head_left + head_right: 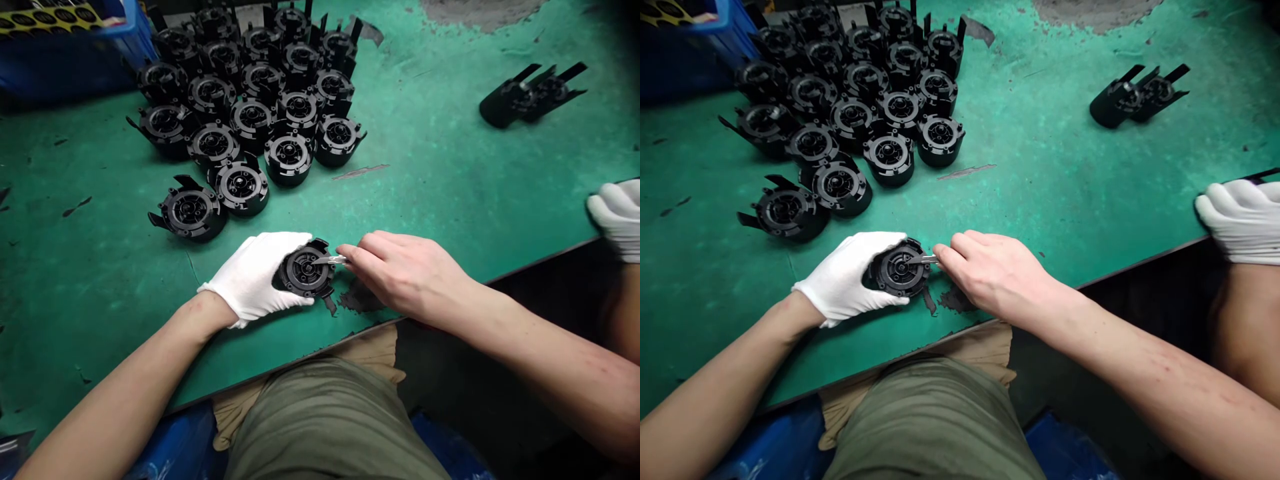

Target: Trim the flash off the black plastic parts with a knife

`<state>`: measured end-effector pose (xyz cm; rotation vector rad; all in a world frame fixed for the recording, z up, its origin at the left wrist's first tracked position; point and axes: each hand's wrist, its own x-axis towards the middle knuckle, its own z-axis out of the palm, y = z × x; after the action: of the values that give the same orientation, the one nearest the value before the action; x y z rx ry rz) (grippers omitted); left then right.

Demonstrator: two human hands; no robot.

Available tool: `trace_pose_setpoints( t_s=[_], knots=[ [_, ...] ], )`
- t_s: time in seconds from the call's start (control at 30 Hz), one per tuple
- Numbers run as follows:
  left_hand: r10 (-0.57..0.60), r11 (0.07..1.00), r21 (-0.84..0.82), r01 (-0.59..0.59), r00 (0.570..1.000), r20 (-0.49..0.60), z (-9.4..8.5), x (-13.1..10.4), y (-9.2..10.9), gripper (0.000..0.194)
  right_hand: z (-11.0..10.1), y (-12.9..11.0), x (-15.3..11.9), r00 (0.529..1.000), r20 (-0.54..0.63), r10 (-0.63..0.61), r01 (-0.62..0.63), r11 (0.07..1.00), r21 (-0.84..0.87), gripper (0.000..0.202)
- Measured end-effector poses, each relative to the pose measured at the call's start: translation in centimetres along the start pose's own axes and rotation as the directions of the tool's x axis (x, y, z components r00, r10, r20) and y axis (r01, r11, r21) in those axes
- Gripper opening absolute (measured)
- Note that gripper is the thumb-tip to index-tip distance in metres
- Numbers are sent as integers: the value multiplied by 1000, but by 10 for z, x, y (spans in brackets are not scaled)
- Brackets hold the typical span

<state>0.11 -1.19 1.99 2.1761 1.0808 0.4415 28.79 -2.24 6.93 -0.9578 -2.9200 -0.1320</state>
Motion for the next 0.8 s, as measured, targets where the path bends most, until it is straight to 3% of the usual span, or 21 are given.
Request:
trace_pose_setpoints(
  t_s=[0.6, 0.8],
  knots=[
    [13, 998, -54, -13, 1000, -8, -2, 2, 3, 68, -18, -17, -1, 994, 105, -11, 24, 993, -120, 26],
    [7, 998, -64, -8, 1000, -14, -2, 2, 2, 71, -16, -25, -5, 994, 104, 42, -31, 994, -106, 17]
  ],
)
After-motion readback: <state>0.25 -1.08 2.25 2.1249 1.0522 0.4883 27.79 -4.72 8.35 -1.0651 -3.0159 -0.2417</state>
